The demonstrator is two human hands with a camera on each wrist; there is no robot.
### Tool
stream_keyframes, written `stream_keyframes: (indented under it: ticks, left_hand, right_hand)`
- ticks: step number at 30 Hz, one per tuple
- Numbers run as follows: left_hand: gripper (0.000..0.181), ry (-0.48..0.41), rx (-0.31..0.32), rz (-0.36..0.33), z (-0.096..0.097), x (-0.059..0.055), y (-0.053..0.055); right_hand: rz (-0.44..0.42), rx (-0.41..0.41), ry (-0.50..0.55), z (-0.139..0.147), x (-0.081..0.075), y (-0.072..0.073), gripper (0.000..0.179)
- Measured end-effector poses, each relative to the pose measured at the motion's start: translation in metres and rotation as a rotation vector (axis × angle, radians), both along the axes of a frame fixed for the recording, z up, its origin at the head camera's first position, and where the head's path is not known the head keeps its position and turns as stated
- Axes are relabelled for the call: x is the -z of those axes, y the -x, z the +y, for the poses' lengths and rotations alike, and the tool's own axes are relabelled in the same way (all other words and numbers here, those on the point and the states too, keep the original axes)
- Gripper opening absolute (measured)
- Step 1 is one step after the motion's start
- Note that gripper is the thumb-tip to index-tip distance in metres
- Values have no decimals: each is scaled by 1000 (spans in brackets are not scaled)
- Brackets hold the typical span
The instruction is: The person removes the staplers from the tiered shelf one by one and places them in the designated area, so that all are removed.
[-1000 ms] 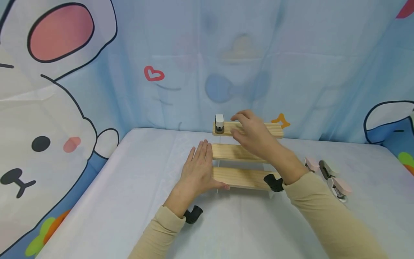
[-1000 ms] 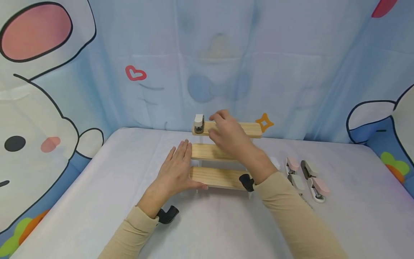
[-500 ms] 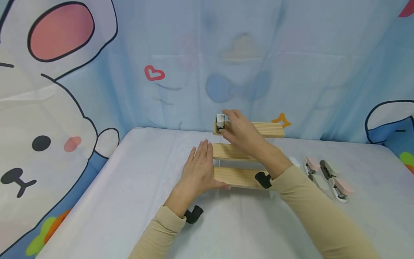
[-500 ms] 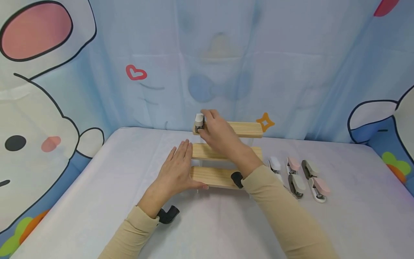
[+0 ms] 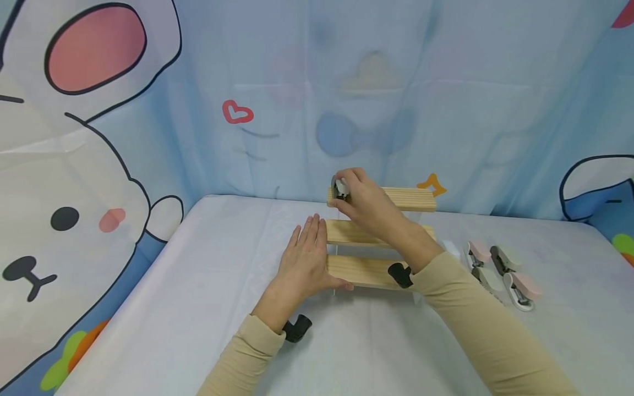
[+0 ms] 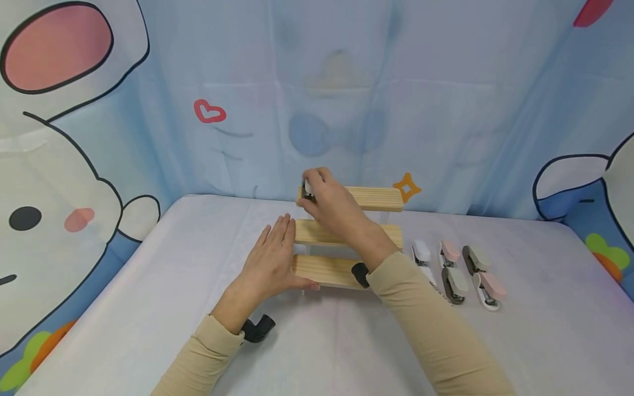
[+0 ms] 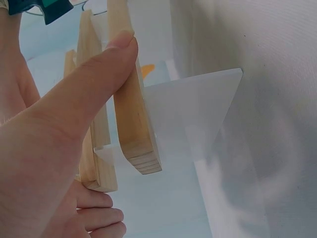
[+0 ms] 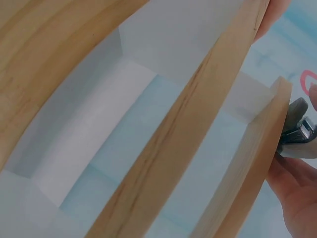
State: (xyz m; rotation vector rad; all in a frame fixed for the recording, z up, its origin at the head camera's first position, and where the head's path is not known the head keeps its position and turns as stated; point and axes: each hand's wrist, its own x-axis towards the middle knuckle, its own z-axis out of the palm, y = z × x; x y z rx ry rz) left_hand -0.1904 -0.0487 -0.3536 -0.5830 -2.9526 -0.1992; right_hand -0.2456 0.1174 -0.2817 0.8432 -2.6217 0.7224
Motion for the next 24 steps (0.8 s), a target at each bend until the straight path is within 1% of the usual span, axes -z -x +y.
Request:
stream_keyframes:
  ticks: [6,10,12,17,24]
  left_hand:
    - [140,-7,0,-3,0,0,0]
    - [140,-11,1,-6,0,0,0]
    - [140,-12,0,-11,0,0,0]
    - [141,-11,-2,-11,1,0,0]
    - [142,-35,-3,-25,0,0,0]
  right_hand:
    - [57,-10,18,0,3,0,48]
    - [49,-8,27,2,4,1,45]
    - [58,-18,36,4,5,1,45]
    - [122,-44,48,10,8,0,47]
    - [117,-13,56,18,5,-5,49]
